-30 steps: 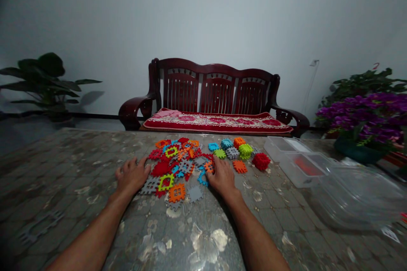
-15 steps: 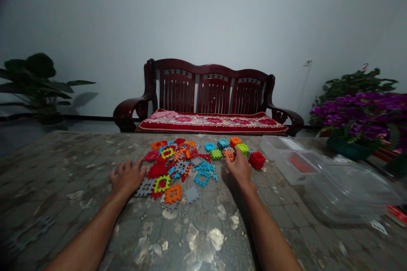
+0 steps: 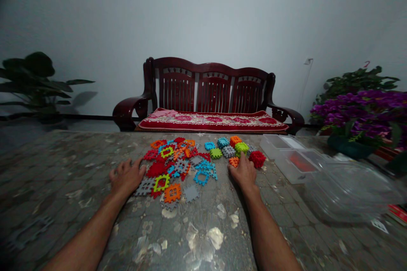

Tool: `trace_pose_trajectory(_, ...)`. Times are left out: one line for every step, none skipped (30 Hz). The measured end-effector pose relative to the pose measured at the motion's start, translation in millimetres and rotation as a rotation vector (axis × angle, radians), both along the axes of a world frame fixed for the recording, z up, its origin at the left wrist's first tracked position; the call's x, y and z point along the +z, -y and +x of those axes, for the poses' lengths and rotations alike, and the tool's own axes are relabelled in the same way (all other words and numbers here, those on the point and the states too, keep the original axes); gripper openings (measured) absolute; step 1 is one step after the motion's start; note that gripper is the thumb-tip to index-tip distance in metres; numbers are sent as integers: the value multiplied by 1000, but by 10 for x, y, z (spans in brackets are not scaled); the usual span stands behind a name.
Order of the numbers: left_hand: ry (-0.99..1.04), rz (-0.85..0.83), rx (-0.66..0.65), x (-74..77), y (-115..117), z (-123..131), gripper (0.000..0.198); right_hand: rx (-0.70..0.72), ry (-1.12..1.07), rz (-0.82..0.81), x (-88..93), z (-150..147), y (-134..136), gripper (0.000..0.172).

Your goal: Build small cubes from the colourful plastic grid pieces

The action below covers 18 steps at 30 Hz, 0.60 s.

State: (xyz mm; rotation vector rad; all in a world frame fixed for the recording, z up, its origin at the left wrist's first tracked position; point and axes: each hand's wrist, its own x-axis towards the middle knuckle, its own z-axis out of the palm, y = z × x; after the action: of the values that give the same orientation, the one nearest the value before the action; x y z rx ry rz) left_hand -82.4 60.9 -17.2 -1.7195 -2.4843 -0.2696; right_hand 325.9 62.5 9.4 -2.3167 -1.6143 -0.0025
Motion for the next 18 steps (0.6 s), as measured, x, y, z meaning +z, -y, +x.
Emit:
trace_pose_trajectory(1, 1, -1, 7, 5, 3, 56, 8, 11, 1, -5, -7, -3, 78)
trace_pose_trajectory(3, -2, -3, 16, 10, 6, 56, 11, 20, 4, -9, -12, -4, 77)
trace_pose_trajectory(7, -5, -3, 24, 12, 9, 56, 11, 29, 8, -12, -14, -4, 75)
trace_pose_trajectory(10, -8, -2, 32, 13, 11, 56, 8, 35, 14, -12, -13, -3, 74)
trace_pose_trajectory(13, -10, 1, 37, 13, 12, 56, 2, 39, 16, -10, -8, -1, 73)
trace_pose_trajectory(15, -12, 3, 39, 11, 12, 56, -5, 40, 18, -6, 0, 3, 72)
trace_pose_trajectory(17, -11, 4, 38, 9, 10, 56, -14, 37, 19, 1, 9, 7, 72)
trace_pose_trajectory(19, -9, 3, 34, 6, 8, 56, -24, 32, 20, 10, 20, 14, 72)
trace_pose_trajectory(21, -7, 3, 29, 3, 5, 56, -34, 24, 22, 20, 30, 22, 72)
trace_pose_trajectory(22, -4, -1, 24, 1, 1, 56, -46, 16, 22, 31, 38, 32, 72)
trace_pose_trajectory(22, -1, -4, 20, -1, -2, 56, -57, 7, 20, 40, 43, 44, 73)
trace_pose_trajectory(21, 0, -7, 17, -2, -4, 56, -65, 1, 13, 48, 45, 57, 73)
trace_pose_trajectory(22, -3, -7, 17, -2, -5, 56, -69, -3, 1, 53, 45, 71, 74)
trace_pose_trajectory(23, -12, -5, 19, -3, -5, 56, -68, -4, -14, 55, 43, 83, 74)
trace_pose_trajectory(25, -21, -2, 22, -3, -5, 56, -64, -3, -27, 53, 40, 94, 74)
trace_pose_trajectory(25, -28, 1, 25, -4, -4, 56, -57, 1, -36, 48, 37, 103, 74)
trace_pose_trajectory(26, -34, 4, 27, -5, -2, 57, -49, 6, -39, 39, 35, 109, 74)
trace_pose_trajectory(27, -35, 5, 28, -7, -2, 57, -41, 13, -33, 29, 34, 112, 75)
